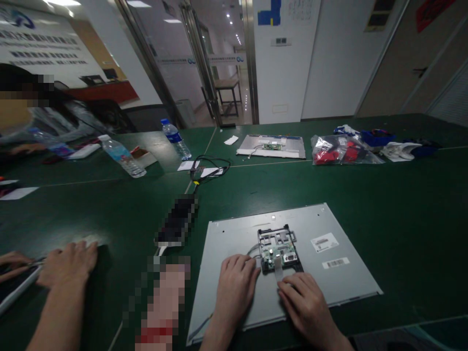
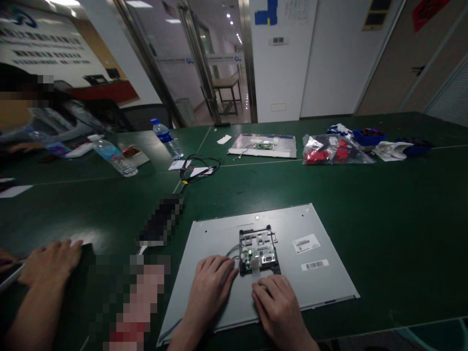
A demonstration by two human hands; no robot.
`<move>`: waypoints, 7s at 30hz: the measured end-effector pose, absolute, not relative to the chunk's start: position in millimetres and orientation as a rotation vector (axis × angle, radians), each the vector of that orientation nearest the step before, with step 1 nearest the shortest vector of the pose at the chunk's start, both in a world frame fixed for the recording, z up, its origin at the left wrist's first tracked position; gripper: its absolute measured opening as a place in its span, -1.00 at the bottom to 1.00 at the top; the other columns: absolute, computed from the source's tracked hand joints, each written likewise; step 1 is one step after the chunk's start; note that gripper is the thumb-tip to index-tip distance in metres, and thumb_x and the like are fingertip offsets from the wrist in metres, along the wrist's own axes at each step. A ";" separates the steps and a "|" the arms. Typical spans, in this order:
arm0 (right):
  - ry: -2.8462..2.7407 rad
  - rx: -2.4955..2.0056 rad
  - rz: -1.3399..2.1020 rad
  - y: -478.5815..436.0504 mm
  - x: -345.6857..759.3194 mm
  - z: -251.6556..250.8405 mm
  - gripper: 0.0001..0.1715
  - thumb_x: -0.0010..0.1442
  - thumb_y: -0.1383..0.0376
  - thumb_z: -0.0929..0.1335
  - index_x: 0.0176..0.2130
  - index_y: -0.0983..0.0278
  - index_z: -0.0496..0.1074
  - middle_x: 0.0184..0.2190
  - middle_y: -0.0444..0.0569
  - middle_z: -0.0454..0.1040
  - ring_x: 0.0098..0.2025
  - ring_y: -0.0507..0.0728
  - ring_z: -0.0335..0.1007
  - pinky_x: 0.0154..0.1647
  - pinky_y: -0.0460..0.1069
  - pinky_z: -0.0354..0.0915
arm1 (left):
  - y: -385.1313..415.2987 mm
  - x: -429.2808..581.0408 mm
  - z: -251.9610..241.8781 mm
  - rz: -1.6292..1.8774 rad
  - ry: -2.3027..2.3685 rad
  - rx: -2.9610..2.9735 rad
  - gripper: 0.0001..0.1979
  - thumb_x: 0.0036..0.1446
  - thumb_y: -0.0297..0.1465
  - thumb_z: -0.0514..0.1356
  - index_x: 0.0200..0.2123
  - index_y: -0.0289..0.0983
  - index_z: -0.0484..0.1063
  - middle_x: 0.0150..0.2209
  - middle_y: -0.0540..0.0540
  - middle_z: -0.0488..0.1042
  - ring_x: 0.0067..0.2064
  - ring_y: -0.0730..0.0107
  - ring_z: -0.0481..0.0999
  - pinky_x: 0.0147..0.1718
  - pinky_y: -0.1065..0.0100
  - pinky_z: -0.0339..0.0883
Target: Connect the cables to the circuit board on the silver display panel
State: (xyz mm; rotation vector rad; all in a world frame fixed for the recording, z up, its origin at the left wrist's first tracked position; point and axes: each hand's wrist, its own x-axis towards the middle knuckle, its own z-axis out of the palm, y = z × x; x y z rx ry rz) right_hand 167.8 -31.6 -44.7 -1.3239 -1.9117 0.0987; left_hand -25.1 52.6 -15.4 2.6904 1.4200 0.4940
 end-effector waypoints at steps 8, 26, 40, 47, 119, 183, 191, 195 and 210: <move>-1.899 -1.312 0.104 -30.5 168.5 -42.2 -0.77 0.31 0.40 0.25 -0.09 0.27 0.44 -0.27 0.02 0.50 -0.22 0.15 0.40 -0.17 0.06 0.31 | 53.6 -20.4 -12.6 0.477 1.431 2.686 -0.87 0.27 -0.42 0.09 -0.22 -0.20 0.44 -0.23 -0.11 0.49 -0.16 0.18 0.41 -0.12 0.11 0.20; -1.897 -1.297 0.147 -32.0 170.7 -47.1 -0.77 0.30 0.42 0.27 -0.08 0.29 0.44 -0.25 0.02 0.50 -0.20 0.16 0.39 -0.15 0.08 0.30 | 52.9 -15.7 -15.9 0.500 1.446 2.706 -0.83 0.27 -0.46 0.09 -0.18 -0.21 0.47 -0.16 -0.11 0.54 -0.14 0.19 0.45 -0.04 0.08 0.19; -1.897 -1.319 0.163 -32.7 171.7 -47.7 -0.76 0.29 0.43 0.27 -0.06 0.27 0.42 -0.22 0.03 0.49 -0.19 0.18 0.38 -0.13 0.09 0.30 | 42.1 -31.5 -28.2 0.502 1.409 2.892 -0.73 0.26 -0.44 0.09 -0.01 -0.22 0.45 0.02 -0.19 0.48 0.01 0.09 0.42 0.01 0.03 0.23; -1.904 -1.329 0.164 -31.7 171.5 -50.5 -0.76 0.29 0.42 0.28 -0.06 0.27 0.42 -0.22 0.03 0.49 -0.18 0.18 0.38 -0.14 0.09 0.31 | 20.4 -50.5 -22.2 0.578 1.288 2.915 -0.78 0.26 -0.37 0.12 -0.06 -0.17 0.48 0.05 -0.14 0.47 0.06 0.11 0.41 0.07 0.03 0.22; -1.944 -1.326 0.123 -32.6 168.7 -46.8 -0.76 0.28 0.43 0.27 -0.09 0.25 0.44 -0.26 0.02 0.50 -0.21 0.14 0.42 -0.16 0.06 0.34 | 48.2 -21.5 -27.2 0.766 1.270 2.547 -0.72 0.29 -0.43 0.07 -0.02 -0.16 0.50 -0.20 -0.15 0.51 -0.19 0.26 0.48 -0.21 0.23 0.43; -1.931 -1.315 0.180 -29.0 170.9 -48.0 -0.76 0.27 0.44 0.29 -0.08 0.27 0.42 -0.25 0.02 0.50 -0.22 0.16 0.40 -0.18 0.07 0.32 | 35.0 -27.1 -28.7 0.750 1.490 2.699 -0.76 0.23 -0.47 0.13 -0.07 -0.18 0.48 -0.03 -0.18 0.46 0.03 0.08 0.39 0.02 0.00 0.24; -1.913 -1.340 0.182 -30.6 171.4 -47.0 -0.72 0.27 0.45 0.27 -0.05 0.27 0.43 -0.23 0.04 0.51 -0.18 0.16 0.42 -0.14 0.08 0.35 | 33.8 -27.1 -25.8 0.794 1.462 2.711 -0.76 0.24 -0.48 0.11 -0.06 -0.19 0.47 -0.05 -0.16 0.48 0.01 0.13 0.41 0.03 0.00 0.24; -1.922 -1.352 0.202 -32.8 170.6 -49.3 -0.71 0.28 0.44 0.27 -0.03 0.26 0.42 -0.21 0.04 0.51 -0.17 0.17 0.42 -0.13 0.09 0.36 | 30.6 -25.2 -21.7 0.822 1.448 2.716 -0.74 0.24 -0.49 0.11 -0.03 -0.19 0.46 -0.07 -0.16 0.50 -0.01 0.16 0.44 0.04 0.00 0.24; -2.035 -1.354 0.231 15.6 210.8 -13.6 -0.53 0.25 0.35 0.32 0.15 0.19 0.30 -0.01 0.08 0.44 0.01 0.22 0.36 0.01 0.17 0.33 | -4.8 7.2 -13.5 0.783 1.073 2.647 -0.79 0.22 -0.50 0.11 -0.11 -0.19 0.45 -0.16 -0.07 0.52 -0.12 0.23 0.44 -0.03 0.10 0.27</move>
